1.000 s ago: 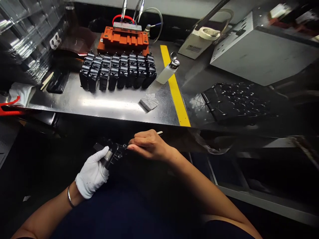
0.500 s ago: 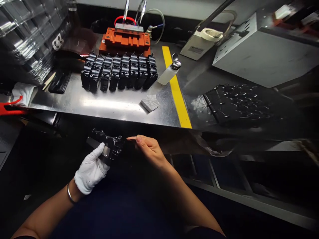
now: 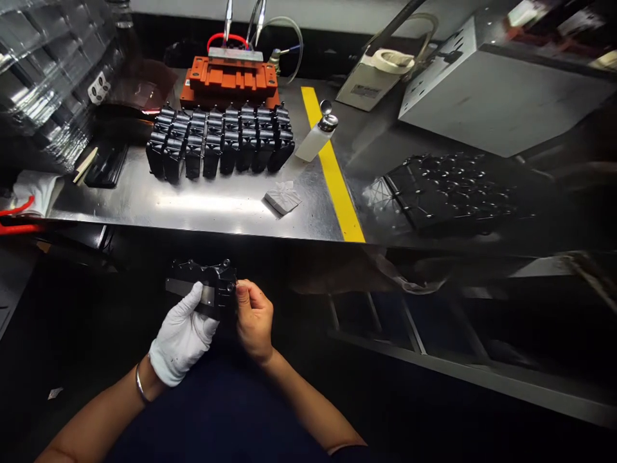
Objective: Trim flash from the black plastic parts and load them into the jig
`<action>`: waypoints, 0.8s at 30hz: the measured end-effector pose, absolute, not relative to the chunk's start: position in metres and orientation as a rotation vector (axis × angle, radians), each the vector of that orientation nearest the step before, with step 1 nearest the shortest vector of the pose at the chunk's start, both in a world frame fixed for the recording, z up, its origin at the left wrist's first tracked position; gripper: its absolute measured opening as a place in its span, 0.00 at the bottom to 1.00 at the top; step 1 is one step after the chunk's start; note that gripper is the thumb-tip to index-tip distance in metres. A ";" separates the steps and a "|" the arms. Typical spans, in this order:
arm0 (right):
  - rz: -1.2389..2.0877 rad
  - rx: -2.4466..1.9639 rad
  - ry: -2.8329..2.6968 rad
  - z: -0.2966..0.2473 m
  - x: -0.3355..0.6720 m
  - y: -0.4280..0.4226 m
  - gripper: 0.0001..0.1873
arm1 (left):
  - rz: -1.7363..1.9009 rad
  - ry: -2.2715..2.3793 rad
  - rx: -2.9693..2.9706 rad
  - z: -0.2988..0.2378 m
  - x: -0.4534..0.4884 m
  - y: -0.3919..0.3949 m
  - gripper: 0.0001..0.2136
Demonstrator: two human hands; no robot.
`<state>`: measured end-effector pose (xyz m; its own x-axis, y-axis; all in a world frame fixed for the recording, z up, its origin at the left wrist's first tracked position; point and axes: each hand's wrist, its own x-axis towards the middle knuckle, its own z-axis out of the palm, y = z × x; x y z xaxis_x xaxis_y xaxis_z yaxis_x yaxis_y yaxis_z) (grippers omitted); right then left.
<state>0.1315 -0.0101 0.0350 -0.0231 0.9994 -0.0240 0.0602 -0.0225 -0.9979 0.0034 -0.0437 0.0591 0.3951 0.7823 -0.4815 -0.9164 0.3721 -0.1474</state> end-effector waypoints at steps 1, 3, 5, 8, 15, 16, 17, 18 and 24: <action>1.194 -1.268 -1.216 0.032 0.131 -0.012 0.20 | 1.105 0.341 -0.450 0.059 0.002 -0.044 0.19; 1.174 -1.256 -1.227 0.031 0.134 -0.010 0.19 | 1.103 0.334 -0.497 0.059 -0.002 -0.045 0.19; 1.126 -1.170 -1.409 0.036 0.143 -0.005 0.17 | 1.113 0.365 -0.533 0.060 -0.007 -0.045 0.19; 0.962 -0.952 -1.767 0.048 0.159 0.004 0.12 | 1.112 0.438 -0.560 0.064 -0.011 -0.044 0.19; 0.800 -0.814 -1.958 0.057 0.169 0.011 0.08 | 1.177 0.663 -0.594 0.072 -0.006 -0.042 0.18; 0.806 -0.802 -1.960 0.057 0.168 0.011 0.08 | 1.190 0.686 -0.584 0.073 -0.005 -0.042 0.18; 0.812 -0.792 -1.963 0.056 0.168 0.011 0.08 | 1.200 0.707 -0.576 0.074 -0.005 -0.043 0.18; 0.817 -0.782 -1.964 0.056 0.168 0.011 0.08 | 1.204 0.725 -0.571 0.075 -0.005 -0.043 0.18; 0.803 -0.773 -1.958 0.057 0.169 0.011 0.09 | 1.195 0.795 -0.591 0.081 -0.002 -0.042 0.18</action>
<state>0.1691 0.0105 0.0571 -0.4388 0.7626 0.4753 0.2092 0.6010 -0.7713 -0.0025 -0.0415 0.0806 0.1607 0.5789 -0.7994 -0.9612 0.2757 0.0064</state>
